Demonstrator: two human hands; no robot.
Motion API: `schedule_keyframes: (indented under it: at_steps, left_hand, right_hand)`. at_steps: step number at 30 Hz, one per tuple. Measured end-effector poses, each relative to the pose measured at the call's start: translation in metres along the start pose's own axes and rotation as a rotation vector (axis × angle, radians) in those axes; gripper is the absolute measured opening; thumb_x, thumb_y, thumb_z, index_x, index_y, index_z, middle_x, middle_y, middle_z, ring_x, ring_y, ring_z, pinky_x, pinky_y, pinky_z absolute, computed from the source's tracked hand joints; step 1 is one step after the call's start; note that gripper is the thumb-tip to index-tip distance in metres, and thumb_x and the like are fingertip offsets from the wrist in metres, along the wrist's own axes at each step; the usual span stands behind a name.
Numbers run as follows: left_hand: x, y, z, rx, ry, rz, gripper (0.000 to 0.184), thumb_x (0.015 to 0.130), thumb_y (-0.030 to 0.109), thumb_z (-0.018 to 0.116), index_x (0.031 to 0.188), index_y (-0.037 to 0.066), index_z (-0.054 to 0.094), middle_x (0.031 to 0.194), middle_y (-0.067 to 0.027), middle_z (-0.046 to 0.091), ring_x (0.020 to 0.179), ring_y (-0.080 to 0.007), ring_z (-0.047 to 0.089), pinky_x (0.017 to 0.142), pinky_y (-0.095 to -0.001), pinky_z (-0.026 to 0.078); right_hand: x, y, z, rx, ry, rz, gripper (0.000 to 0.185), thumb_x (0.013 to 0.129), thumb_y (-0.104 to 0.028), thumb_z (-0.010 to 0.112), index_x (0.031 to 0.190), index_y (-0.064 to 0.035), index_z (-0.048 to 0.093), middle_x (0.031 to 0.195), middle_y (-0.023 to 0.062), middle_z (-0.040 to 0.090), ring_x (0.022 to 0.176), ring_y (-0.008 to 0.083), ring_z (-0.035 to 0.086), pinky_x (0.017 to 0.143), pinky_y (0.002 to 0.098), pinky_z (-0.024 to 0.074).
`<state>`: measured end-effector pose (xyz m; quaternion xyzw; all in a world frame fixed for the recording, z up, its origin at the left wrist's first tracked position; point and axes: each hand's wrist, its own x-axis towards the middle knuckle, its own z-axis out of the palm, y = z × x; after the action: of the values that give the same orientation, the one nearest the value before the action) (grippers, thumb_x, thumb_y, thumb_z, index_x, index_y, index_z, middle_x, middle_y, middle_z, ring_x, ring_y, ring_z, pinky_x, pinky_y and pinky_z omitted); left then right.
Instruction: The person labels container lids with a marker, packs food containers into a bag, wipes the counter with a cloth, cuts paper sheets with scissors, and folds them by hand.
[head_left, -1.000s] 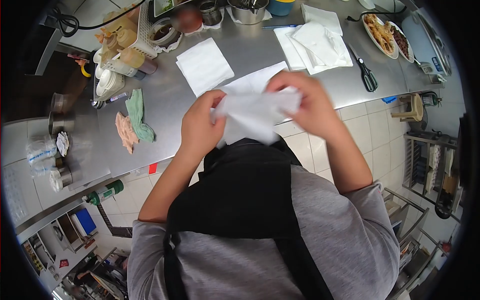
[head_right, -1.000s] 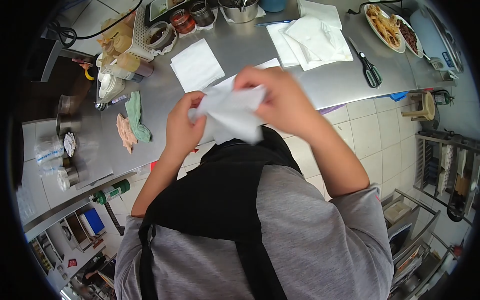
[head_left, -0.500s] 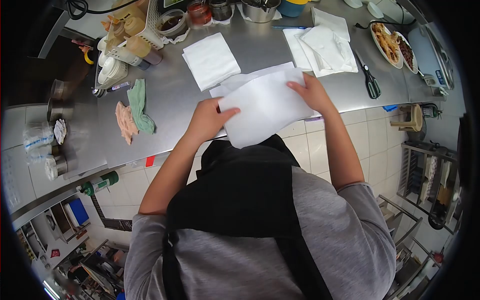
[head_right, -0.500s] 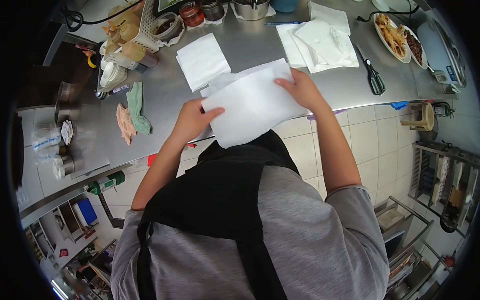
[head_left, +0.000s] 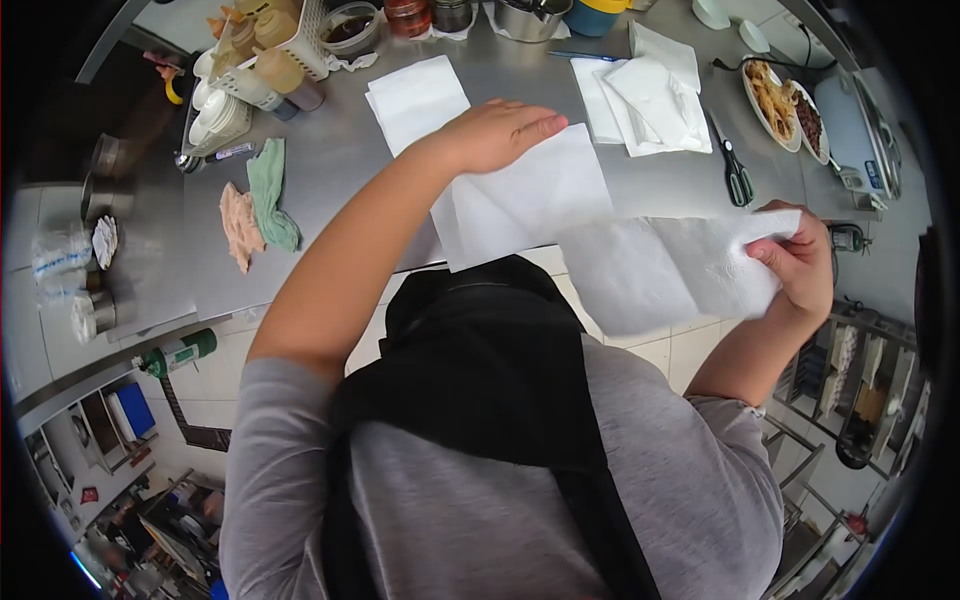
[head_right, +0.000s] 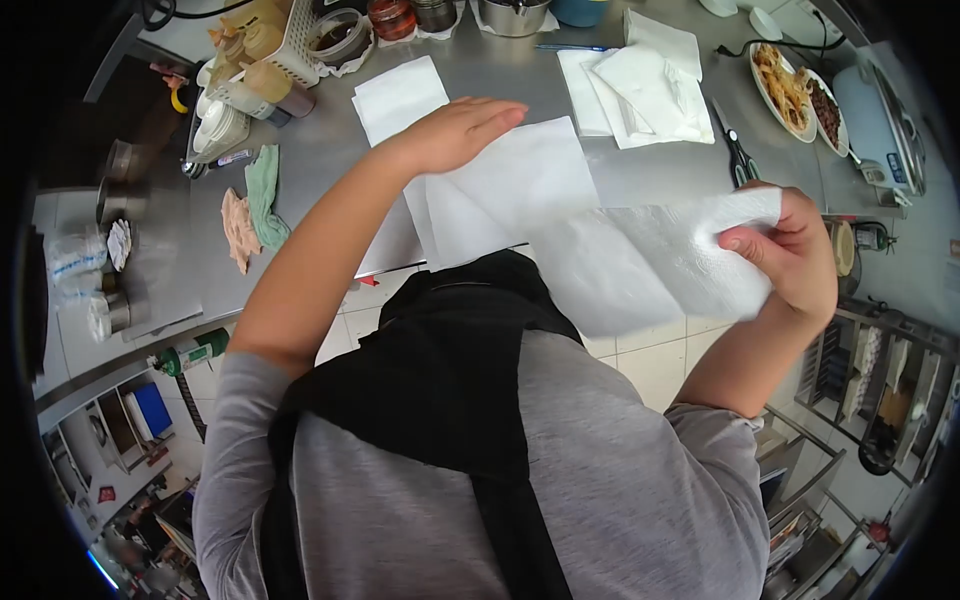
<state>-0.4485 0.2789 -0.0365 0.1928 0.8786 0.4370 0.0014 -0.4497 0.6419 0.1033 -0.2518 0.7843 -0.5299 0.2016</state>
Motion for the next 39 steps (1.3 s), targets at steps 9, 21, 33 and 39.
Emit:
schedule_keyframes:
  at_steps: [9,21,33,39]
  left_hand:
    - [-0.015,-0.036,-0.01,0.328,-0.576,-0.451,0.076,0.098,0.059,0.009,0.084,0.011,0.066,0.084,-0.009,0.06,0.089,-0.0272,0.056,0.099,-0.0396,0.034]
    - [-0.05,-0.037,-0.022,0.409,-0.519,-0.258,0.043,0.102,0.038,0.031,0.113,0.013,0.063,0.095,-0.0079,0.059,0.1,-0.0226,0.05,0.097,-0.0353,0.029]
    - [-0.097,-0.018,0.012,-0.403,-0.054,-0.608,0.037,0.079,0.028,0.073,0.102,-0.001,0.068,0.09,-0.0131,0.07,0.08,-0.0203,0.066,0.077,-0.0328,0.05]
    - [-0.115,-0.055,0.013,-0.085,0.158,-0.786,0.033,0.076,0.029,0.074,0.082,-0.003,0.067,0.072,-0.0138,0.066,0.064,-0.024,0.063,0.062,-0.0355,0.049]
  right_hand:
    - [0.027,-0.026,0.043,-0.552,-0.111,0.131,0.02,0.081,-0.008,0.07,0.096,0.0028,0.063,0.073,0.0186,0.06,0.058,0.0222,0.052,0.06,0.0313,0.0455]
    - [0.059,-0.025,0.109,-0.597,-0.439,-0.205,0.016,0.082,-0.016,0.068,0.092,-0.0038,0.064,0.081,0.0172,0.065,0.075,0.038,0.061,0.065,0.0422,0.0472]
    - [0.133,0.084,0.109,-0.023,0.033,0.317,0.028,0.089,-0.021,0.067,0.105,0.0014,0.065,0.088,0.0059,0.07,0.074,0.0126,0.064,0.07,0.0282,0.0512]
    - [0.134,0.176,0.141,-0.178,0.294,0.216,0.042,0.082,-0.023,0.072,0.111,0.0058,0.06,0.097,0.02,0.069,0.083,0.0278,0.066,0.076,0.0346,0.0509]
